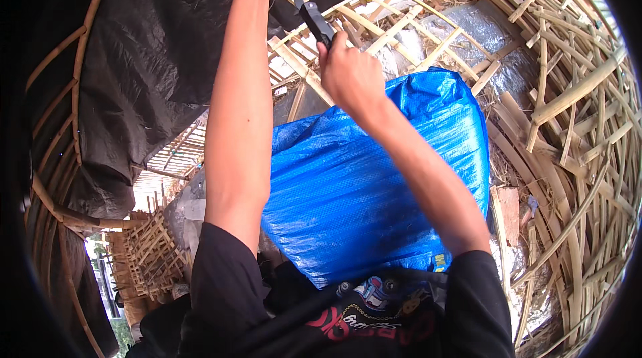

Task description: The person constructs a wooden lattice structure by aligning bamboo strips and securing them with a tool, then uses a utility knife to whittle and shape a separate wooden strip.

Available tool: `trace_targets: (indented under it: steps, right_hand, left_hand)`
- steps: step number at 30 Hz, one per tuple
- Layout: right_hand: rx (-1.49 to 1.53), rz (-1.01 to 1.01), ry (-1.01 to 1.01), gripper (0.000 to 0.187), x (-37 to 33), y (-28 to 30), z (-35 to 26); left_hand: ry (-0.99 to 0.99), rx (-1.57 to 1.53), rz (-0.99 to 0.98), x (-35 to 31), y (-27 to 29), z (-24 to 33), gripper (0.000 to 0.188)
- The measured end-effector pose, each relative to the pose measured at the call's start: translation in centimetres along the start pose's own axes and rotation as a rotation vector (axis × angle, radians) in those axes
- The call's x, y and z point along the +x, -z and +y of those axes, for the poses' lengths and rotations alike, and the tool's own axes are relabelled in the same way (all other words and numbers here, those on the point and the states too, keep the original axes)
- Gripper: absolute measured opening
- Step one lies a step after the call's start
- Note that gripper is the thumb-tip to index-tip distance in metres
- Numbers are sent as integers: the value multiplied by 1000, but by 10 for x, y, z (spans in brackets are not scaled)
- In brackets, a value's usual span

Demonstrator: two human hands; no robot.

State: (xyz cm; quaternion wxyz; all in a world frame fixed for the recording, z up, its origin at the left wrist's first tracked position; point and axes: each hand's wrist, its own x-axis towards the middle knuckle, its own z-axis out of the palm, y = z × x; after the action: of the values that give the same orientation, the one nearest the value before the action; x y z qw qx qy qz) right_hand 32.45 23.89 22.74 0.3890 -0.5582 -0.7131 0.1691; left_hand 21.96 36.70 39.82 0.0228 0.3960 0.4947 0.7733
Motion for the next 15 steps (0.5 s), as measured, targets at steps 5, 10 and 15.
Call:
trace_targets:
  steps: [5, 10, 15]
  right_hand:
    - [425, 50, -25, 53, 23, 61, -22]
    - [834, 444, 72, 45, 27, 18, -3]
    - [512, 186, -7, 49, 15, -38, 1]
  left_hand:
    - [76, 165, 127, -3, 13, 13, 81]
    - [268, 52, 41, -31, -15, 37, 88]
    - [144, -28, 56, -6, 7, 15, 85]
